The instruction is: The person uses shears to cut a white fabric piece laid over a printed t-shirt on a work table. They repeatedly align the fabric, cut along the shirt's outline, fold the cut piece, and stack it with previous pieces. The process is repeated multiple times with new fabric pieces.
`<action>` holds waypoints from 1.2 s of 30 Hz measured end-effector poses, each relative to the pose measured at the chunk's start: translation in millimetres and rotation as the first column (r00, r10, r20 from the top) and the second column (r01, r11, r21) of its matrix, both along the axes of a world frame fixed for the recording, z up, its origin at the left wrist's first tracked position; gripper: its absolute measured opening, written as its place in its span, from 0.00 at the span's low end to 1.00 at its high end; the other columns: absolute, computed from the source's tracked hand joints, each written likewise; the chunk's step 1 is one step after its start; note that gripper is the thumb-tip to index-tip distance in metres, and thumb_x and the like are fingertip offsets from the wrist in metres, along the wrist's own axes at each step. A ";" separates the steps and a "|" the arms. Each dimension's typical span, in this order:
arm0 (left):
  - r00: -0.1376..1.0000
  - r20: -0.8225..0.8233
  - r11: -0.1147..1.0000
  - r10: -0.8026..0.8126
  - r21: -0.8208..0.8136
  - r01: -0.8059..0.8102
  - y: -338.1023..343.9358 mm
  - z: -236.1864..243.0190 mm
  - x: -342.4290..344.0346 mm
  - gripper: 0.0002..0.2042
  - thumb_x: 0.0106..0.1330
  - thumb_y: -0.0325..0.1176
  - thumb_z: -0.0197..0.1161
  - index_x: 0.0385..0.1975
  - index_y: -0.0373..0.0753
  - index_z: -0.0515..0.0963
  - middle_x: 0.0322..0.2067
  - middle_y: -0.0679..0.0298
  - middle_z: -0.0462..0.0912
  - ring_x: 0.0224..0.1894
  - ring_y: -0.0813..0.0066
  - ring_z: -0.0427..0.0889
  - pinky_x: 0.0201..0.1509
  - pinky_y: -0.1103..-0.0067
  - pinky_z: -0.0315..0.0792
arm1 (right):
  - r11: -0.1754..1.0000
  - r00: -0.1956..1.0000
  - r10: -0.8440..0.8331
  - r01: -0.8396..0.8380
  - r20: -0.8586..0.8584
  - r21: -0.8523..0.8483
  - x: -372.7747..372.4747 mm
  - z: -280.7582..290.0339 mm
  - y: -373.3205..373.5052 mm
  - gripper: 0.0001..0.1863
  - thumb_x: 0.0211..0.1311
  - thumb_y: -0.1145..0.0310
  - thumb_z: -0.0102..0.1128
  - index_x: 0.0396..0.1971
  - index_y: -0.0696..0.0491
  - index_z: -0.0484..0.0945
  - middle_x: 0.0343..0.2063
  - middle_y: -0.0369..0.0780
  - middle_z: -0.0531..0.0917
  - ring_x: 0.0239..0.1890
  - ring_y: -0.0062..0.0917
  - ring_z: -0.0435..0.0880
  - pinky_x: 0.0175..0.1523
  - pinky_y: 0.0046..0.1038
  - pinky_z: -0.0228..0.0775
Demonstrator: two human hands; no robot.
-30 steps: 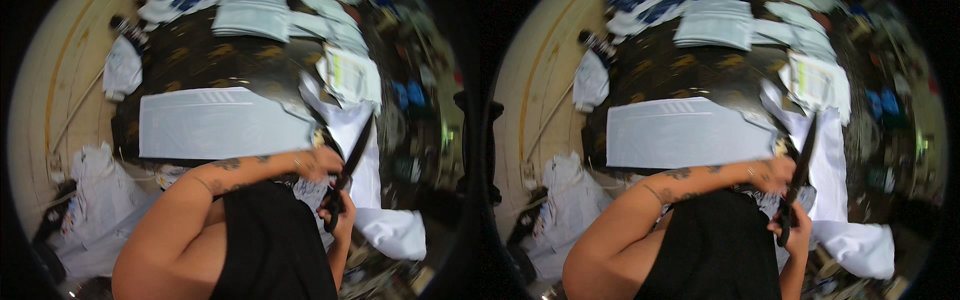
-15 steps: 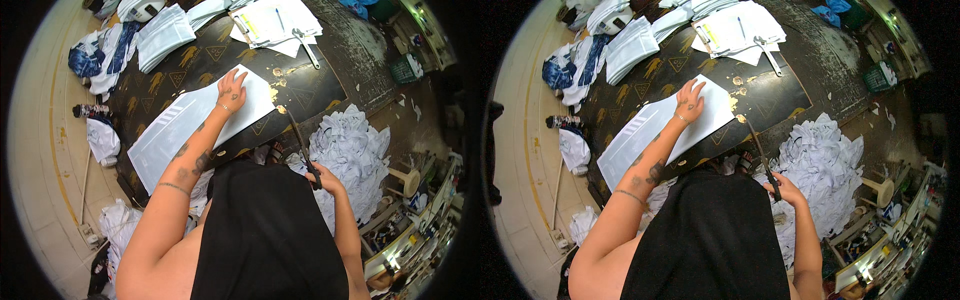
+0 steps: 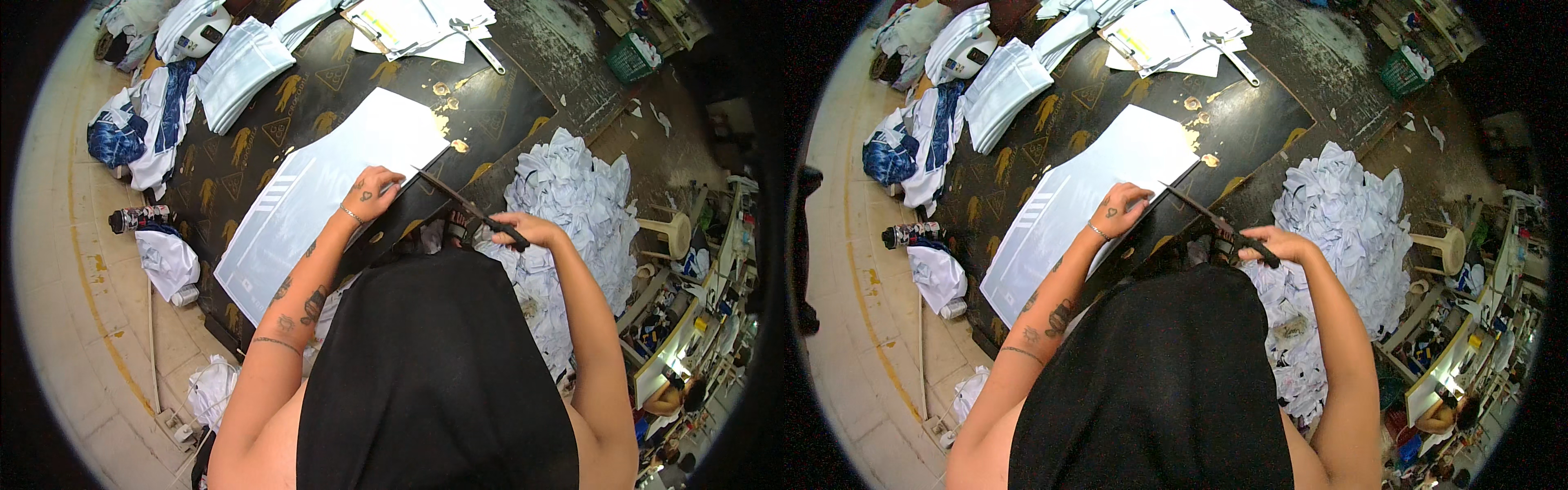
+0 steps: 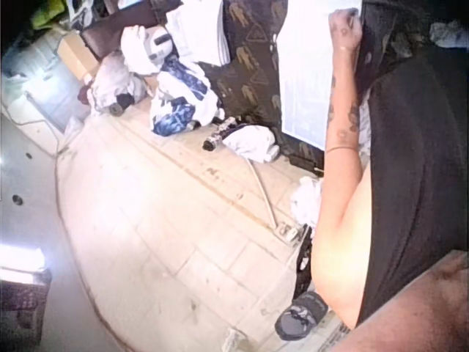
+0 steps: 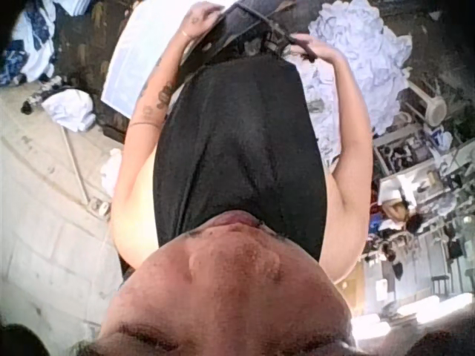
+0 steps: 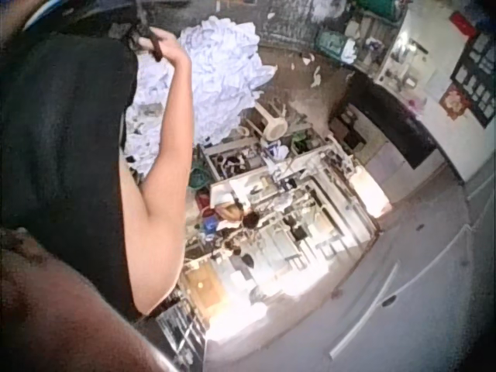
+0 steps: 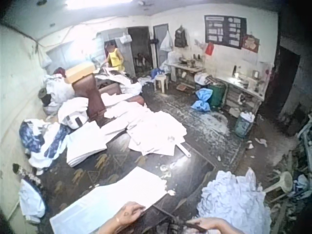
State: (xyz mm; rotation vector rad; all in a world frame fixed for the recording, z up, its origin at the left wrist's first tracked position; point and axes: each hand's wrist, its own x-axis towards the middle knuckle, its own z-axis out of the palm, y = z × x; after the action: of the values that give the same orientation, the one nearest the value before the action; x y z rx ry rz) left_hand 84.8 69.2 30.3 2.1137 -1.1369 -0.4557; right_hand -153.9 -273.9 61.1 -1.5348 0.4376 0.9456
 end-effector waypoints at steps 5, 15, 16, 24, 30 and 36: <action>0.960 0.258 0.994 0.110 -0.032 -0.105 32.4 -6.0 5.3 0.18 0.63 0.37 0.68 0.53 0.44 0.85 0.53 0.58 0.82 0.60 0.55 0.75 0.67 0.59 0.65 | 0.994 0.970 0.105 -0.094 0.218 -0.062 39.7 1.9 16.9 0.40 0.56 0.49 0.82 0.63 0.57 0.80 0.42 0.37 0.88 0.42 0.19 0.82 0.49 0.27 0.75; 0.922 0.384 0.997 -0.038 -0.052 0.063 54.9 -15.2 10.4 0.35 0.57 0.51 0.73 0.65 0.45 0.77 0.61 0.57 0.75 0.66 0.56 0.69 0.71 0.55 0.55 | 0.847 0.975 -0.159 0.214 0.152 -0.487 7.1 22.7 133.3 0.51 0.39 0.42 0.88 0.59 0.63 0.81 0.45 0.50 0.90 0.46 0.35 0.90 0.55 0.34 0.79; 0.920 0.390 0.997 -0.028 -0.052 0.052 55.2 -16.5 9.8 0.36 0.57 0.52 0.72 0.66 0.45 0.77 0.61 0.57 0.75 0.66 0.56 0.69 0.71 0.55 0.55 | 0.811 0.961 -0.248 0.273 0.120 -0.516 3.8 19.5 159.2 0.52 0.38 0.39 0.87 0.58 0.62 0.82 0.44 0.51 0.90 0.46 0.37 0.89 0.55 0.35 0.79; 0.925 0.380 0.998 -0.028 -0.037 0.045 54.9 -17.2 11.0 0.38 0.55 0.54 0.72 0.67 0.45 0.75 0.62 0.57 0.73 0.68 0.57 0.67 0.73 0.45 0.48 | 0.647 0.781 -0.603 0.600 0.166 -0.471 27.6 8.1 295.4 0.42 0.43 0.35 0.84 0.46 0.58 0.85 0.37 0.48 0.90 0.43 0.39 0.90 0.53 0.37 0.80; 0.949 0.313 0.996 -0.047 -0.061 0.070 58.5 -19.7 13.5 0.39 0.57 0.53 0.72 0.69 0.44 0.72 0.63 0.56 0.72 0.68 0.56 0.66 0.73 0.40 0.44 | 0.544 0.711 -0.646 0.685 0.278 -0.485 68.3 21.6 311.1 0.33 0.50 0.46 0.85 0.41 0.60 0.84 0.30 0.40 0.89 0.31 0.21 0.86 0.38 0.27 0.78; 0.966 0.258 0.986 -0.012 -0.159 0.055 61.9 -22.7 17.8 0.38 0.59 0.48 0.71 0.71 0.42 0.71 0.62 0.56 0.73 0.68 0.56 0.67 0.75 0.43 0.45 | 0.556 0.666 -0.729 0.712 0.161 -0.428 98.7 21.8 308.0 0.36 0.51 0.40 0.82 0.41 0.60 0.82 0.30 0.41 0.85 0.30 0.26 0.85 0.35 0.29 0.76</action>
State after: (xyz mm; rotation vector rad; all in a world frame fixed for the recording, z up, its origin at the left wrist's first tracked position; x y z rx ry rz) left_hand 102.6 131.1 7.6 2.0511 -1.3093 -0.0985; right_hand -55.2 34.1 82.9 -1.5240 1.2926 0.1950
